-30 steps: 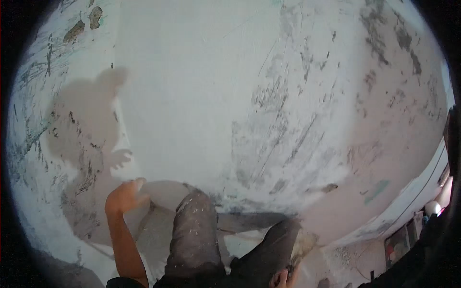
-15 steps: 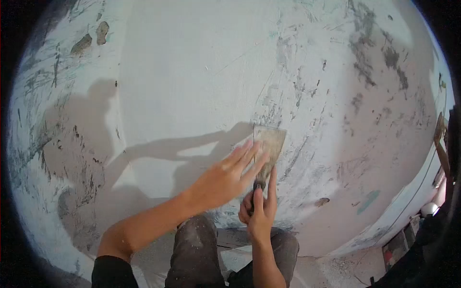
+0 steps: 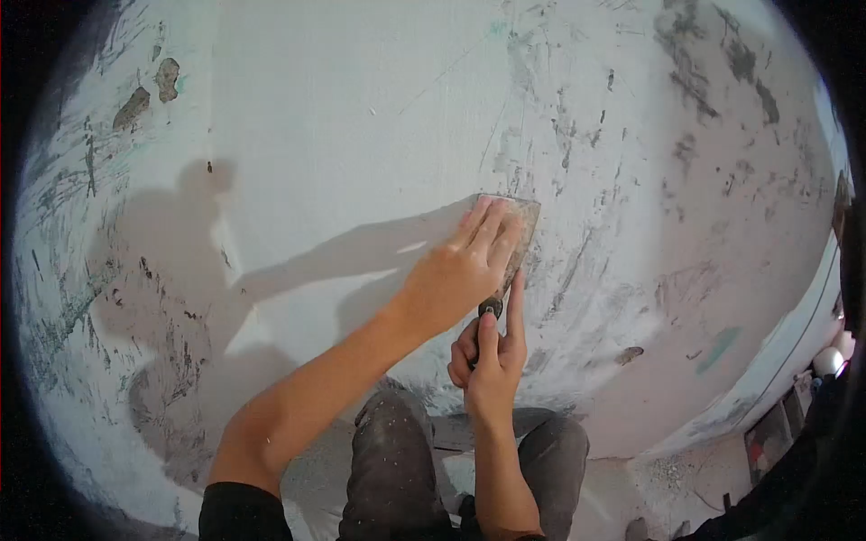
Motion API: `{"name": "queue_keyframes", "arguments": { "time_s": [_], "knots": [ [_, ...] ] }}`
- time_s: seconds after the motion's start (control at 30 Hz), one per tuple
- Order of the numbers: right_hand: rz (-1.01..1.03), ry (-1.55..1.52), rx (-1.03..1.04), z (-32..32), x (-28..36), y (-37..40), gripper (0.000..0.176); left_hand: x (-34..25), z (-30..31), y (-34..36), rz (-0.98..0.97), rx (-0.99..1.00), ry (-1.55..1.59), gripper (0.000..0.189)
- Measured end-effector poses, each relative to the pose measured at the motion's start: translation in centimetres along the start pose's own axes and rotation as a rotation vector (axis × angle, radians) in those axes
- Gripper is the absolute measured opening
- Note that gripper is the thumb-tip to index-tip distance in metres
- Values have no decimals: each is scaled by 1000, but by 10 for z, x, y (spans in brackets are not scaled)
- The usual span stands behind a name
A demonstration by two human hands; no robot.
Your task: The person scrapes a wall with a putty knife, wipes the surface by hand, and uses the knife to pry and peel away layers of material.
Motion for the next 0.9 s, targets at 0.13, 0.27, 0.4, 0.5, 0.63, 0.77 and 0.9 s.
{"name": "queue_keyframes", "arguments": {
  "time_s": [0.13,0.27,0.4,0.5,0.63,0.77,0.9],
  "knots": [
    [64,4,19,-4,8,-10,62,5,3,-10,17,4,-34,58],
    [95,-24,25,-22,21,-13,61,17,10,-22,53,83,-97,59],
    [74,12,-12,-13,15,-10,62,12,4,-15,-12,48,-111,59],
    [105,19,7,-17,23,-17,61,17,11,-24,9,16,-107,58],
    [129,67,-10,-16,23,-21,61,21,12,-22,12,9,-114,57],
    [133,68,-9,-19,31,-22,60,26,11,-28,49,47,-114,61],
    [114,23,-10,-19,23,-25,60,22,14,-20,-2,8,-100,59]
  ]
}}
Point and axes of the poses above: each hand's wrist, its own y-axis away from the middle knuckle, its own z-axis out of the back of the hand, x = y × z, the point moved 5 cm from there along -y, towards the middle knuckle, and after that the axes turned 13 degrees about -z, right-handed, at the moved point
